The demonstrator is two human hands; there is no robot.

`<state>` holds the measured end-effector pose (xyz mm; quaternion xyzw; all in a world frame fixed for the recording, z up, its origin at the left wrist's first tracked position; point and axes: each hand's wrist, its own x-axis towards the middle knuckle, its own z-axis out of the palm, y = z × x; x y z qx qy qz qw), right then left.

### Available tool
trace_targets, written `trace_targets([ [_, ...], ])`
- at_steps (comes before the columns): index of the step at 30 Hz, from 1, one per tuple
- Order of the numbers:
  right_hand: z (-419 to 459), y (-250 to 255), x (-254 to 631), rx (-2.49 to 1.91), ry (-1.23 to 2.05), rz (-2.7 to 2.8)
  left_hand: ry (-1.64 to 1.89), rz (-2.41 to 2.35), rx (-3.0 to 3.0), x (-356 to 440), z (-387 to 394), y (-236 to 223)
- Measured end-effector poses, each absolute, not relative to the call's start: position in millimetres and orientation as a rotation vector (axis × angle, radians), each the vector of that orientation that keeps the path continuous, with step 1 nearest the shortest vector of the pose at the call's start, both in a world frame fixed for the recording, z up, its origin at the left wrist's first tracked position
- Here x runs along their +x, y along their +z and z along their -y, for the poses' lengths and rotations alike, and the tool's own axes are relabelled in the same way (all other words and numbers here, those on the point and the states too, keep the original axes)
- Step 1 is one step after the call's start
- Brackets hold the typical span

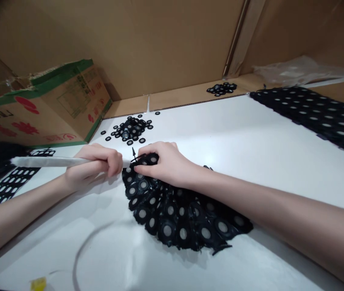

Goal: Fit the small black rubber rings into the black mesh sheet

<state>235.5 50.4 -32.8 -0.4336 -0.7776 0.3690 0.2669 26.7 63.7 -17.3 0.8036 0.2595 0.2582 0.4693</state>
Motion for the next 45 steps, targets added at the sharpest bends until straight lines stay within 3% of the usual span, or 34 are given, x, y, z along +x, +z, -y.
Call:
trace_targets([
  [12,-47.7,-30.8,234.4,-1.156,1.001,2.114,0.415,-0.610,2.018,27.4,-70.1,-14.3],
  [20,-44.5,-29.6,234.5,-1.247,1.011,2.051,0.728,-0.641,1.666,30.3,-61.2,-21.1],
  [45,-47.9,-31.0,238.2,-1.112,1.185,2.003,0.859,-0.655,1.759,29.6,-58.2,-5.8],
])
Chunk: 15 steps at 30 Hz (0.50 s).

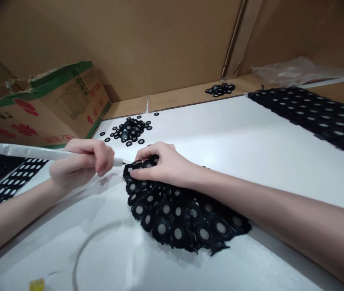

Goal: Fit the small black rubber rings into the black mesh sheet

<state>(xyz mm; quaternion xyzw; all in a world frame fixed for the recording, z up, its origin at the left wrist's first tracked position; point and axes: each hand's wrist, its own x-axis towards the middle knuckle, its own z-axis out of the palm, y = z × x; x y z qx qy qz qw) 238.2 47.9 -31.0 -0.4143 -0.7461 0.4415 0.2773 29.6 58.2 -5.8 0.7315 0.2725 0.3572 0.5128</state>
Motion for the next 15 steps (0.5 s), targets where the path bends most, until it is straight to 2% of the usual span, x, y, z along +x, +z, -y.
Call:
trace_targets([
  [15,-46.6,-29.6,239.5,-1.153,1.177,2.093,0.742,-0.664,1.813,31.5,-54.3,-2.4],
])
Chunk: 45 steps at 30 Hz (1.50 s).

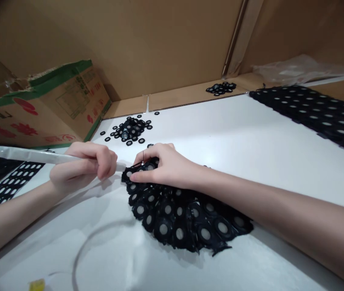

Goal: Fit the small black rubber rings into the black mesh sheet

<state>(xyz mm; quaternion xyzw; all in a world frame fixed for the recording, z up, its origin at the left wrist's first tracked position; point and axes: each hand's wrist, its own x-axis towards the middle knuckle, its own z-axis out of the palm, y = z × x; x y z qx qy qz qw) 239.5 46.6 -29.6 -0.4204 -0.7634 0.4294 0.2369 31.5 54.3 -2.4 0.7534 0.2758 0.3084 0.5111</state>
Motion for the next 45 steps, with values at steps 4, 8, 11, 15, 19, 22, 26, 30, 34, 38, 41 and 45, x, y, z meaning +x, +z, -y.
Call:
trace_targets([
  [4,-46.2,-30.8,239.7,-1.119,1.148,2.136,0.597,-0.674,1.870,30.9,-54.4,-1.2],
  [8,-45.1,-30.9,240.2,-1.077,1.176,2.155,0.490,-0.634,1.894,31.9,-57.7,1.8],
  [11,-44.5,-30.7,239.9,-1.067,1.180,2.156,0.439,-0.632,1.891,33.2,-60.4,4.6],
  [15,-44.2,-30.8,239.3,-1.027,1.179,2.188,0.384,-0.615,1.857,34.1,-62.1,5.0],
  [19,-43.9,-30.9,239.7,-0.989,1.160,2.210,0.363,-0.632,1.748,34.2,-60.9,0.2],
  [22,-43.4,-30.7,240.2,-0.974,1.154,2.222,0.358,-0.653,1.649,34.0,-60.3,-3.1],
  [26,-42.8,-29.8,240.4,-0.985,1.179,2.230,0.319,-0.672,1.565,33.7,-63.5,-5.0],
  [30,-43.1,-29.2,240.3,-0.975,1.169,2.229,0.441,-0.623,1.486,26.4,-73.9,-1.4],
  [34,-44.0,-30.3,240.8,-0.995,1.149,2.228,0.440,-0.715,1.665,6.3,-84.4,18.5],
  [38,-45.0,-33.1,240.0,-1.017,1.139,2.181,0.187,-1.192,2.123,-21.5,-81.8,51.2],
  [41,-45.3,-34.4,239.1,-1.004,1.160,2.150,0.034,-1.486,2.300,-51.3,-78.8,70.2],
  [45,-44.3,-34.1,239.3,-1.005,1.139,2.138,-0.032,-1.861,2.304,-98.4,-84.5,74.2],
])
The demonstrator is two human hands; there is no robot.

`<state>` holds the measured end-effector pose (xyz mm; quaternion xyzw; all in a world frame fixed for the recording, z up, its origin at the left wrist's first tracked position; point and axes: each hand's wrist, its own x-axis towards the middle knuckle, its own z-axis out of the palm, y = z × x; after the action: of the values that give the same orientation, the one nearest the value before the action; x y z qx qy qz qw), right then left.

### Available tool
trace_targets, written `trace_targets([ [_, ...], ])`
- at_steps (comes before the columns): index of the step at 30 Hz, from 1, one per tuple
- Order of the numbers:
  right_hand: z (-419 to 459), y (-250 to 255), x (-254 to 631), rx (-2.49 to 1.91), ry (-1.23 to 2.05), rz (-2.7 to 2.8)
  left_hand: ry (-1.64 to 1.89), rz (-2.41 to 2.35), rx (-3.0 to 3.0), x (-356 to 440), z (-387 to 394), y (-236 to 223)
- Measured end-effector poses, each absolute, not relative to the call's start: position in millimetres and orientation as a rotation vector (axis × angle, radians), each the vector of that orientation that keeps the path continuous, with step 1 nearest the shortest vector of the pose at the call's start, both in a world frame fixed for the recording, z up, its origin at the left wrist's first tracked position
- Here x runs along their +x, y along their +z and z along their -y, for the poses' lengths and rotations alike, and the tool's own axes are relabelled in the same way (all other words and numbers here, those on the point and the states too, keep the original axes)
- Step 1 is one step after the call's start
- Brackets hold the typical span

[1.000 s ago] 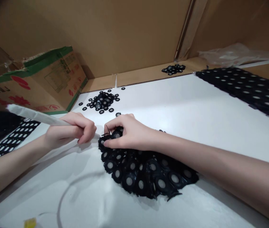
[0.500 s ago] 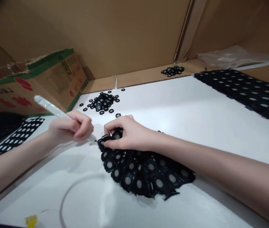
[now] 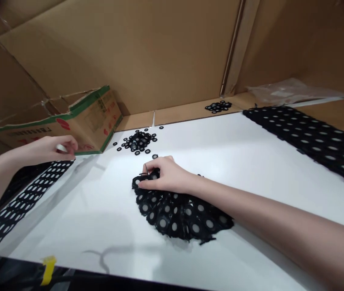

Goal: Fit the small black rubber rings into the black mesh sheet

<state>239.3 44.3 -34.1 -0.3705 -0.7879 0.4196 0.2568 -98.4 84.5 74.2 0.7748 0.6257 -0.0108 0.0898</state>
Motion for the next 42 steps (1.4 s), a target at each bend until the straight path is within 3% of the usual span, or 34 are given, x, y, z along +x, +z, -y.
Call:
trace_targets([
  [4,-43.5,-34.3,239.3,-1.016,1.126,2.135,-0.036,-2.047,2.393,-131.0,-91.0,56.7],
  [8,-44.2,-35.7,238.7,-1.011,1.102,2.142,0.277,-2.203,2.500,-144.3,-89.8,31.5],
  [16,-43.3,-35.0,240.8,-0.988,1.070,2.052,0.446,-2.251,2.560,-142.9,-69.4,14.2],
  [19,-43.5,-34.0,239.5,-0.984,1.070,2.001,0.502,-2.049,2.589,-113.9,-58.4,20.8],
  [25,-43.2,-26.8,230.1,-0.882,0.944,2.065,0.299,-1.009,2.168,-10.6,-38.3,19.9],
  [29,-33.5,-11.9,233.6,-0.940,0.602,1.986,0.242,-0.846,2.134,30.8,-42.7,17.4],
  [33,-0.6,8.2,242.3,-0.911,0.208,1.666,0.524,-0.871,1.700,43.9,-55.8,27.7],
  [35,21.5,12.4,238.0,-0.821,0.333,1.565,0.694,-0.892,1.486,48.6,-56.6,36.0],
  [40,55.3,2.3,199.7,-0.663,1.479,1.618,0.903,-0.777,1.234,56.5,-32.4,58.0],
  [42,57.8,-2.8,185.4,-0.671,1.658,1.440,0.934,-0.735,1.226,53.7,-16.4,65.5],
])
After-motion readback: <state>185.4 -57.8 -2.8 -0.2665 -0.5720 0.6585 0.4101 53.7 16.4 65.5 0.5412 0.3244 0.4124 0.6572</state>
